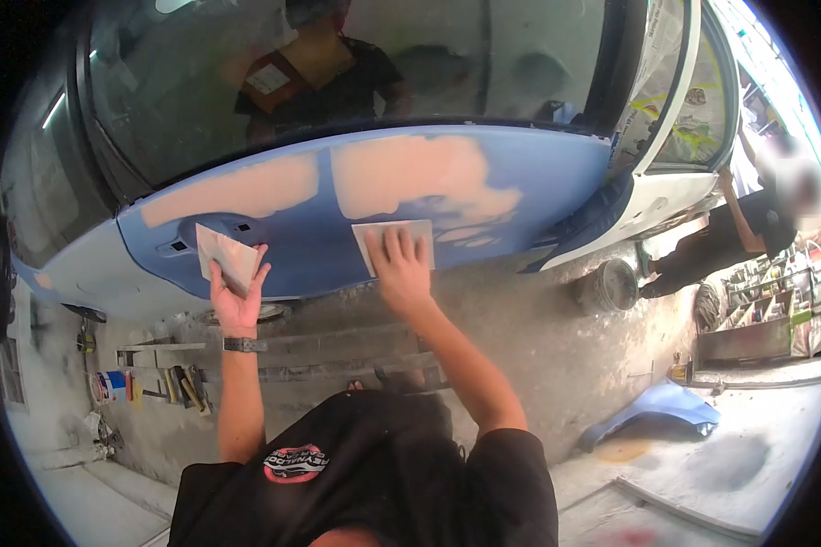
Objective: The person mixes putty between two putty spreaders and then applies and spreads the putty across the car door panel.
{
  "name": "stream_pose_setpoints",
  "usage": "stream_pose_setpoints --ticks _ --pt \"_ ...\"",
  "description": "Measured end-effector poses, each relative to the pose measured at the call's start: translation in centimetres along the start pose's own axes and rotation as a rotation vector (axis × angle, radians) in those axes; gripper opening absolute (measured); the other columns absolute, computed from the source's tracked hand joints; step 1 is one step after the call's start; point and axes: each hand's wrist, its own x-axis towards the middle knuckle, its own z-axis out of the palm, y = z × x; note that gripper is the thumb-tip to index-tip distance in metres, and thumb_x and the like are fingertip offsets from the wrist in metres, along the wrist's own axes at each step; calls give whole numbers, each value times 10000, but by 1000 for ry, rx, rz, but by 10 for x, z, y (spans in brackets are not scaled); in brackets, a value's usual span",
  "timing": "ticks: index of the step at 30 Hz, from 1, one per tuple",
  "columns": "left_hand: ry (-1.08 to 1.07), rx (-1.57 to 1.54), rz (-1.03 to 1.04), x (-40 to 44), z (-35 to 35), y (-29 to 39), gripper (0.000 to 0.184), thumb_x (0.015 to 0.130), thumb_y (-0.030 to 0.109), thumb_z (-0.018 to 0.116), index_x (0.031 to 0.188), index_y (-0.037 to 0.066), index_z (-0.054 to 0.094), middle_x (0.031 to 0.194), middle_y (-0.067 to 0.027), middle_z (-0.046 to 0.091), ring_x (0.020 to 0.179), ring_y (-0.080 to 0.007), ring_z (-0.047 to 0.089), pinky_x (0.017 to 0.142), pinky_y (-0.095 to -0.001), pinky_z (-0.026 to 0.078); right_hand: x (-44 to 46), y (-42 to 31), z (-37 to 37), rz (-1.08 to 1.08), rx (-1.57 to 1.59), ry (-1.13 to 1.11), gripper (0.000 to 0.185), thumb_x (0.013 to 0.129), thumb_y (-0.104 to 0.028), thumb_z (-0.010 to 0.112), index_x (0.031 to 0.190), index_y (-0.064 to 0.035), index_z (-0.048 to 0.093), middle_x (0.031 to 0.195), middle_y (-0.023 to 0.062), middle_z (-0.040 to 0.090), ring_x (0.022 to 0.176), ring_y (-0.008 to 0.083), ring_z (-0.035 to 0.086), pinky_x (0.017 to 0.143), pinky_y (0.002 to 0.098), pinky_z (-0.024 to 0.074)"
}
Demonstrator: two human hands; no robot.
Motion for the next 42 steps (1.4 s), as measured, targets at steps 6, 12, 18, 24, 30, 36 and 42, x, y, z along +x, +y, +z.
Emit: stream_pose_setpoints --ticks 6,12,18,24,30,36,42 --pt "-23 39 -76 -41 9 -6 612 1094 458 504 1542 52 408 1492 -218 525 1413 -421 474 1151 -581 386 7 25 -95 563 1012 123 527 902 132 505 1381 -27 657 1264 70 677 1137 203 657 957 316 534" --pt "-1 335 -121 -112 47 -66 481 1113 349 521 1445 2 513 1376 -90 617 1261 -208 603 1059 -381 495 2 -32 -162 88 1180 -122 679 849 163 466 1484 -60 559 1422 204 568 1244 319 615 1043 403 499" --pt "-140 216 -155 -125 70 -78 455 1104 323 548 1417 -6 521 1329 -103 642 1211 -207 626 1040 -391 511 -32 -41 -156 -65 684 -294 691 846 25 615 1516 -113 518 1449 196 534 1292 404 557 1104 505 439" --pt "-263 317 40 -128 90 -50 469 1083 348 588 1427 35 527 1338 -64 646 1226 -203 632 1069 -394 509 -82 -17 -167 42 295 -332 629 868 -73 630 1488 -107 530 1459 186 532 1325 418 542 1097 610 411" --pt "-193 507 272 -135 106 -49 381 1113 283 541 1280 -47 629 1231 -63 676 1079 -111 607 905 -307 492 -49 -93 -224 -70 125 -118 669 816 -120 703 1462 -74 535 1479 189 504 1373 427 485 1088 671 380" --pt "-272 546 240 -149 107 -55 328 1113 235 541 1161 -54 688 1069 -28 706 953 -80 587 834 -280 475 -43 -120 -235 -88 -85 -161 659 806 -116 691 1451 -110 559 1471 156 496 1374 401 479 1090 670 374" --pt "-272 711 188 -151 103 -64 326 1108 236 559 1171 -59 682 1078 -27 701 962 -68 582 834 -283 481 -56 -106 -212 -125 56 -269 572 839 -144 652 1407 -152 590 1381 92 528 1314 339 510 1069 598 409"
